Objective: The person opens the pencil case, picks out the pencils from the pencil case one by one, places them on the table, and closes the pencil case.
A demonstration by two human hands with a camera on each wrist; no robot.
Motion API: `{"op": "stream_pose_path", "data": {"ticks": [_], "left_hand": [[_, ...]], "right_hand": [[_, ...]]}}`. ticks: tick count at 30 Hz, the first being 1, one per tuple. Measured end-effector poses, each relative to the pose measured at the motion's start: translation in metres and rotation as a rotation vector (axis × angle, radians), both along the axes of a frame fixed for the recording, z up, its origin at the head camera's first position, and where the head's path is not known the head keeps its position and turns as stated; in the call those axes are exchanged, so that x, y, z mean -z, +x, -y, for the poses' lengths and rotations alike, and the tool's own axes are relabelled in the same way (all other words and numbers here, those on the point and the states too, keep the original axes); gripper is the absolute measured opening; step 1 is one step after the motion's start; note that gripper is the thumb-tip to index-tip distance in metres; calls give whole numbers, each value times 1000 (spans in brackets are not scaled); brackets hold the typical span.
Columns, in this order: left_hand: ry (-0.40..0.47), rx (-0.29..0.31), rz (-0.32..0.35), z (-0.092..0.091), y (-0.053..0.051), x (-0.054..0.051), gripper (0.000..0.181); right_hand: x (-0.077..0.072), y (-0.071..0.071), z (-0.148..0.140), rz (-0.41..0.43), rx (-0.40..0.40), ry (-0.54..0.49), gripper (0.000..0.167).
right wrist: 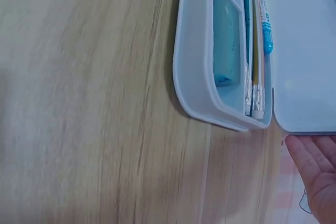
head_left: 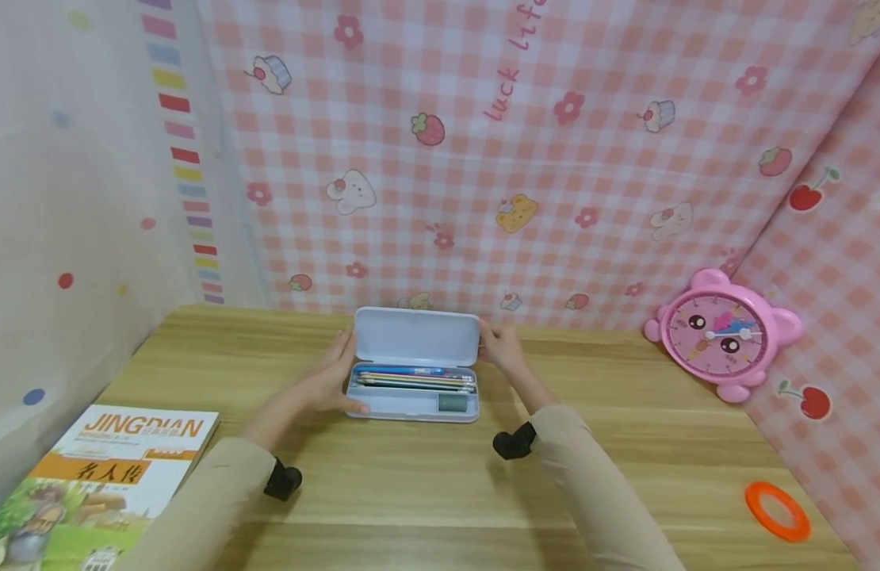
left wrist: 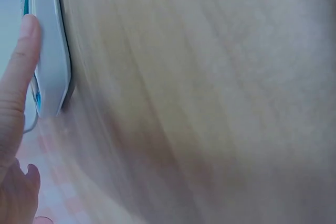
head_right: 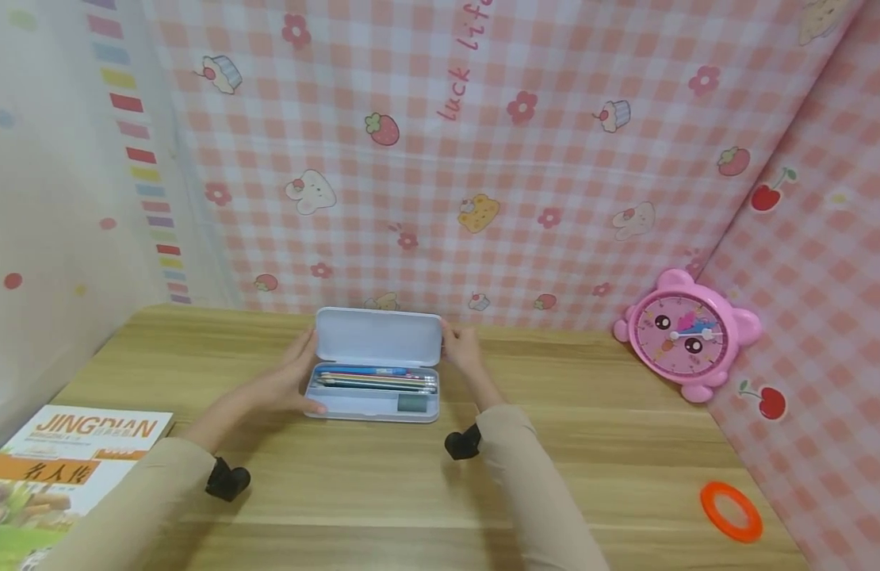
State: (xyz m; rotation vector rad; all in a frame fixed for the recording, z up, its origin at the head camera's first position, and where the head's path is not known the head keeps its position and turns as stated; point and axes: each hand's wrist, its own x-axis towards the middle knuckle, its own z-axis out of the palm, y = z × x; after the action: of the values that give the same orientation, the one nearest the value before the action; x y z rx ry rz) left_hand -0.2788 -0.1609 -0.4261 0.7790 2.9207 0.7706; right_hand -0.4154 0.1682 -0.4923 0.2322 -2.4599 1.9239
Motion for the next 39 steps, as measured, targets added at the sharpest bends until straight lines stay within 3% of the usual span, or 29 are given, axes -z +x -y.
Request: {"op": "stream_pose_path", "data": {"ticks": [3, 6, 8, 11, 13, 15, 18, 21, 26, 32, 35, 39], "left_hand": [[-82, 17, -34, 0, -1, -5, 126], [-138, 18, 12, 0, -2, -9, 126], [-167, 14, 56, 0, -2, -11, 126], [-190, 11, 119, -1, -4, -12, 124], [-197, 12, 146, -2, -6, -13, 123], [-198, 14, 171, -2, -7, -14, 120], [-202, 21, 196, -1, -8, -15, 117], [-212, 22, 227, -1, -9, -16, 115], [-221, 30, 259, -1, -13, -17, 115], [-250, 28, 286, -1, -16, -19, 113], [-274, 22, 305, -3, -15, -21, 113], [-295, 21, 304, -6, -14, -23, 112]], "right_hand": [[2, -4, 2, 23, 49, 17, 51], [15, -17, -2, 6, 56, 5, 48], [23, -25, -2, 43, 84, 53, 46], [26, -28, -3, 13, 74, 120, 35], [3, -6, 5, 56, 104, 224, 32], [-26, 24, 15, 39, 112, 284, 31], [-72, 69, 32, 83, 150, 375, 32], [-88, 87, 36, 49, 136, 387, 33], [-92, 96, 32, -53, 8, 498, 26], [-91, 104, 29, -159, -232, 701, 16], [-90, 107, 29, -268, -368, 765, 14], [-89, 109, 29, -397, -453, 857, 11]]}}
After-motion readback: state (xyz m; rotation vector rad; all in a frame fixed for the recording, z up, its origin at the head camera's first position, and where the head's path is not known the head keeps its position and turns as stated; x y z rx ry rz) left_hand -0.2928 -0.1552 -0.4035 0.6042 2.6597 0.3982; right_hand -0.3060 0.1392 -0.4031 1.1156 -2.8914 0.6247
